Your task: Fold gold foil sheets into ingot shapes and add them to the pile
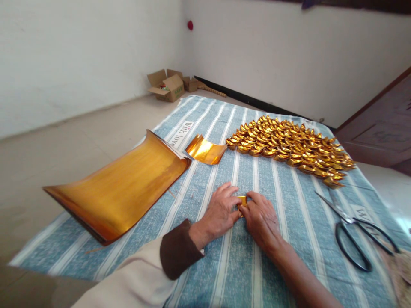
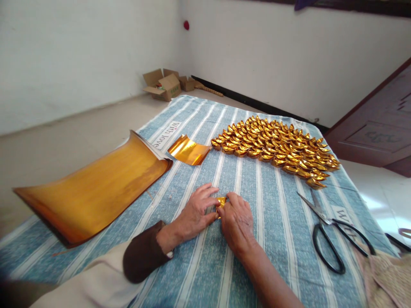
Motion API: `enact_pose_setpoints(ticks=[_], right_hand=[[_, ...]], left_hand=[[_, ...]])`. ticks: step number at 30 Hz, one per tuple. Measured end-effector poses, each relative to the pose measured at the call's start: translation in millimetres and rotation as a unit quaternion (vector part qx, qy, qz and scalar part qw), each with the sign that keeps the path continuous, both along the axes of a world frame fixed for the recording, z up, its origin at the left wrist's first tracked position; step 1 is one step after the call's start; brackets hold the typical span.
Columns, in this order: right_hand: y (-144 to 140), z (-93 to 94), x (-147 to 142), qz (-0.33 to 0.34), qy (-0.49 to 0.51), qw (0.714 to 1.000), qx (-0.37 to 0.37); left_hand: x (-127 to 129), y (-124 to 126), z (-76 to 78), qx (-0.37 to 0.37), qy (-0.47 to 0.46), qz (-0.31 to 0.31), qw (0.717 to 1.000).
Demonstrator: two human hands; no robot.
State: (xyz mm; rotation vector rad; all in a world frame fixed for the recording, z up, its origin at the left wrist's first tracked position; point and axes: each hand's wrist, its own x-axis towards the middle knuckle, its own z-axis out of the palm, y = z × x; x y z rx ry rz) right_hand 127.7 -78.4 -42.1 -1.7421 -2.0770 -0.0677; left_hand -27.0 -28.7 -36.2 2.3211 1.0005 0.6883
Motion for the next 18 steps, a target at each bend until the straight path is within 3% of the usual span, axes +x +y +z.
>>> enact_pose_setpoints(ticks=[5,10,18], right_hand=[[-2,5.4,11,0.032,0.078,0.995,-0.054],[-4,8.8,29,0.089,0.19,0.972,-0.107],[-4,6.5,35,0.105,0.248,0.956,-0.116]], left_hand=[[-1,1,4.2,0.008,-0.004,-0.008,1.0],[-1,1,4.0,0.008,-0.02,-0.015,1.0],[-2,0,4.3,0.004,-0.015,-0.016,1.0]])
